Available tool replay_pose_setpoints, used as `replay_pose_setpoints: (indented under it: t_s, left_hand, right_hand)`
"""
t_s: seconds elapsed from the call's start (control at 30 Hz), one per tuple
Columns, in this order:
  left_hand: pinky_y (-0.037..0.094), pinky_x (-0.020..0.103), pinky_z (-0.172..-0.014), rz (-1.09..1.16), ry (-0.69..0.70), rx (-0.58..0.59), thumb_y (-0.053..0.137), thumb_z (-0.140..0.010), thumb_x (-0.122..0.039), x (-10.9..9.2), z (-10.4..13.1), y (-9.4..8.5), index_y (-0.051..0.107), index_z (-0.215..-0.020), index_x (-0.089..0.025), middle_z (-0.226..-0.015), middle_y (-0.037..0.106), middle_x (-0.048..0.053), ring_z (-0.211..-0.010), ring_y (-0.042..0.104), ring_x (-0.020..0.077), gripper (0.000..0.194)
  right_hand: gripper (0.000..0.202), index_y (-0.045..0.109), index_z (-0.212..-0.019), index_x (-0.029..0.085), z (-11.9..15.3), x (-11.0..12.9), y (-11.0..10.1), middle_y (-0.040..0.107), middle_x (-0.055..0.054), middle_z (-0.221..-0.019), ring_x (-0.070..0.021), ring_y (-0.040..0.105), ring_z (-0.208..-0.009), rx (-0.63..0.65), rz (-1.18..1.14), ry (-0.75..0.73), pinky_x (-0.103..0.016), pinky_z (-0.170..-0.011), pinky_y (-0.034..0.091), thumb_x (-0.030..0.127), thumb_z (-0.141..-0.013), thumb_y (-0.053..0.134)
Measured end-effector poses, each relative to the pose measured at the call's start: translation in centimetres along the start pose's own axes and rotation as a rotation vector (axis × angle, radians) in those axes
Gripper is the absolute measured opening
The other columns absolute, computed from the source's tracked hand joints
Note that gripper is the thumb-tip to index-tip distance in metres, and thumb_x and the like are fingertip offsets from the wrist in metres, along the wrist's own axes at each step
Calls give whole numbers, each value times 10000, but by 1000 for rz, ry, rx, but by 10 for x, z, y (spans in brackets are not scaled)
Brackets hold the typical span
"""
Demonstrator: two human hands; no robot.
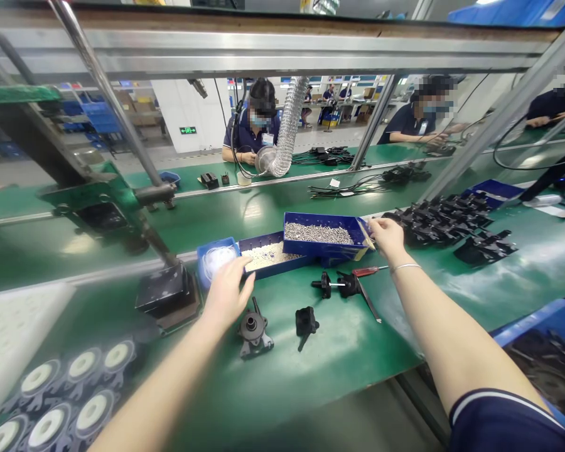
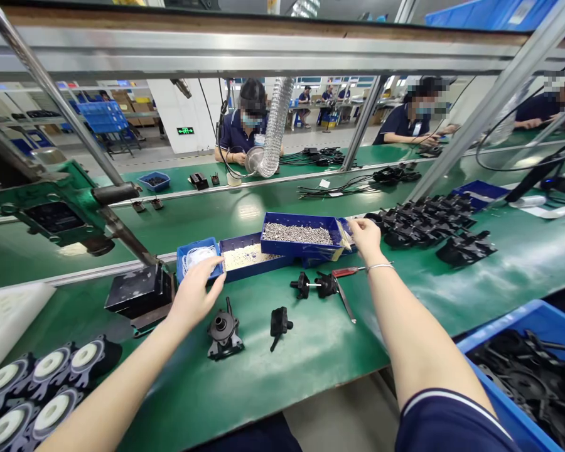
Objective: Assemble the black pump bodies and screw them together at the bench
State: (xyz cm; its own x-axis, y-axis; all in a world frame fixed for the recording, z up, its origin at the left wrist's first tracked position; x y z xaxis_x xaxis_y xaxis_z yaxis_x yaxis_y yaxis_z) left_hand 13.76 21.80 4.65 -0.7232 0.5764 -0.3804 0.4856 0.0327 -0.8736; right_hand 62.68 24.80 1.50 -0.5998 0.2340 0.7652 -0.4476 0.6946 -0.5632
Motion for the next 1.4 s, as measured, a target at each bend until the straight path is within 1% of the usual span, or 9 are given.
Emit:
replay_pose_setpoints:
  t_s: [0.2, 0.4, 0.6, 0.73, 0.93, 1.03, 1.13, 1.27, 1.4]
  left_hand:
    - [542, 448, -914, -140, -28, 347, 599, -939, -345, 13, -101, 57, 602, -1176, -149, -1189, 634, 96, -1043, 637, 223, 307]
    - [557, 434, -883, -202, -46, 504, 603, -937, -351, 20, -109, 87, 581, -1209, -154, -1209, 618, 95, -1039, 635, 222, 336]
    - [559, 425, -872, -116, -85, 430, 601, -938, -358, 23, -107, 79, 592, -1184, -151, -1181, 629, 87, -1015, 640, 212, 322]
    - [529, 402, -877, 6, -105, 288, 607, -925, -312, 10, -105, 50, 650, -954, -135, -998, 684, 75, -951, 653, 209, 184]
    - [548, 271, -766, 395, -54, 162, 590, -915, -364, -59, -26, -4, 633, -910, -170, -886, 733, 30, -828, 693, 163, 198]
    - [570, 280, -679, 1044, -204, 352, 714, -817, -351, -95, 42, 24, 696, -823, -162, -724, 718, 32, -688, 703, 176, 190]
    - [593, 293, -683, 1277, -388, 343, 777, -743, -347, -104, 85, 57, 745, -770, -154, -803, 712, 53, -672, 719, 184, 197]
    - [611, 320, -748, 1335, -487, 269, 785, -729, -340, -93, 98, 82, 772, -846, -169, -854, 721, 60, -765, 740, 212, 207]
    - [613, 331, -778, 1249, -391, 241, 739, -785, -322, -87, 93, 81, 772, -870, -190, -912, 714, 63, -781, 738, 204, 161]
  right_hand:
    - [280, 586, -1112, 136, 24, 11, -38, 621, -11, -864, -96, 582, -639, -137, -407, 79, -241, -566, 519, 364, -950, 590]
    - [461, 604, -1050, 162, 100, 33, -61, 616, 4, -777, -86, 553, -552, 30, -625, 45, -214, -467, 465, 470, -750, 768]
    - [313, 601, -1028, 201, 232, 81, -8, 674, -16, -787, -119, 592, -494, 571, -619, 12, -243, -418, 453, 461, -864, 660]
    - [209, 676, -901, 209, 297, 112, 31, 691, -8, -734, -123, 612, -564, 841, -544, -94, -251, -542, 479, 415, -891, 641]
    - [217, 661, -934, 206, 305, 108, 53, 690, 4, -794, -91, 581, -520, 862, -548, -94, -231, -544, 468, 415, -914, 607]
    - [279, 610, -1023, 197, 300, 99, 49, 658, -7, -814, -97, 596, -476, 827, -628, -24, -215, -404, 411, 457, -936, 559]
    - [324, 582, -1133, 207, 300, 98, 35, 629, -6, -823, -120, 630, -549, 770, -707, 40, -240, -441, 486, 457, -929, 574]
    - [266, 612, -1060, 213, 318, 108, 16, 689, -16, -803, -141, 647, -583, 774, -797, 118, -293, -532, 554, 388, -872, 683]
    - [207, 672, -883, 200, 344, 114, 4, 670, -12, -684, -133, 601, -532, 827, -617, 98, -283, -524, 520, 407, -878, 670]
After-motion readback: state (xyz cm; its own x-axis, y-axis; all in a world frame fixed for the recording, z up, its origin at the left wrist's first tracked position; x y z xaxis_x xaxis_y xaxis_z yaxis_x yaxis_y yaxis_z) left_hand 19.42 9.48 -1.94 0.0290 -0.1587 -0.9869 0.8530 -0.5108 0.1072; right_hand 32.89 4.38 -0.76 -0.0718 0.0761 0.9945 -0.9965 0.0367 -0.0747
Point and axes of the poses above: each hand's wrist, its own z-axis away from the middle knuckle, its own y-axis out of the palm, x = y × z, the point moved 10 cm from there along -z, towards the middle knuckle
